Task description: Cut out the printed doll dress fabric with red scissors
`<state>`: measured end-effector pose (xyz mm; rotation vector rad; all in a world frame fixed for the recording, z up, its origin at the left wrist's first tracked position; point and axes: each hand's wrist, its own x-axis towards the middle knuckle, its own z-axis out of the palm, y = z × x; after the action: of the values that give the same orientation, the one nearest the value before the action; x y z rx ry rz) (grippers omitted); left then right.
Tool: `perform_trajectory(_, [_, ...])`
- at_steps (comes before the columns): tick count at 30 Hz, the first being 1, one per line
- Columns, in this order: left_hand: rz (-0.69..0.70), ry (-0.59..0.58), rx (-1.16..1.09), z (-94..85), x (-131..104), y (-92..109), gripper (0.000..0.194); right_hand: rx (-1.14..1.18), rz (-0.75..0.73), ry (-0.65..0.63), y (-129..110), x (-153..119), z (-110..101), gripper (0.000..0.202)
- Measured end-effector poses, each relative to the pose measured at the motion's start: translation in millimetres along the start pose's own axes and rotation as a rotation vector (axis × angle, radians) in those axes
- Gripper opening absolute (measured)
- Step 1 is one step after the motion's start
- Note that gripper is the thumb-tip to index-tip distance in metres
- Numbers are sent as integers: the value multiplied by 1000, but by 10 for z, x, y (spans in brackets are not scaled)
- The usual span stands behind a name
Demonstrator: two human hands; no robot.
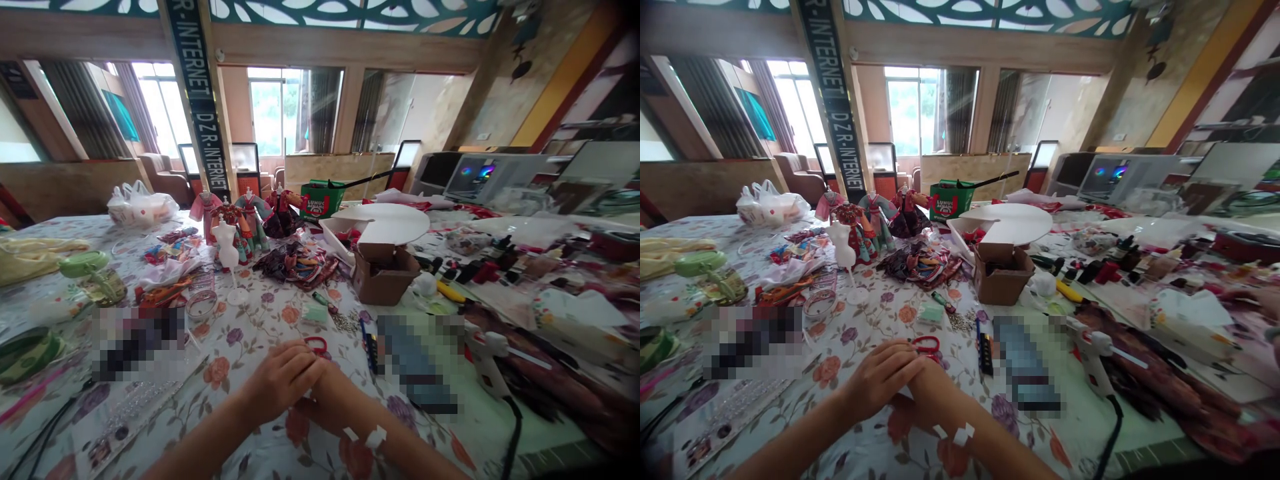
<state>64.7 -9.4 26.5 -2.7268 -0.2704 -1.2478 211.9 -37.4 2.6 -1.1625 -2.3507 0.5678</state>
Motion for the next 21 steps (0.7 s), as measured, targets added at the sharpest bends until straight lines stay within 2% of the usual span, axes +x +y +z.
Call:
perform_trajectory(3, [-65, -100, -36, 116, 123, -135, 30, 35, 79, 13, 32, -86, -218, 33])
perform_trajectory(5, [-218, -196, -79, 158, 153, -313, 37, 70, 103, 24, 79, -153, -382, 35])
perform_trajectory(7, [-465, -332, -139, 179, 162, -562, 47, 113, 130, 41, 146, -214, -545, 40])
perform_trajectory(9, [-598, -356, -120, 223, 183, -861, 46, 123, 166, 57, 219, -246, -683, 40])
perform_trajectory(11, [-734, -352, -71, 336, 246, -1170, 59, 109, 210, 59, 275, -237, -770, 40])
perform_trajectory(14, [-923, -354, -23, 653, 423, -1564, 88, 115, 235, 87, 302, -159, -783, 40])
perform_trajectory(17, [-1068, -366, -5, 1021, 619, -1809, 98, 165, 204, 131, 292, -60, -699, 36])
perform_trajectory(19, [-1139, -375, 6, 1198, 700, -1907, 92, 207, 188, 145, 304, -6, -629, 34])
perform_trajectory(21, [-1195, -377, 18, 1278, 725, -1994, 66, 260, 192, 157, 342, 30, -564, 33])
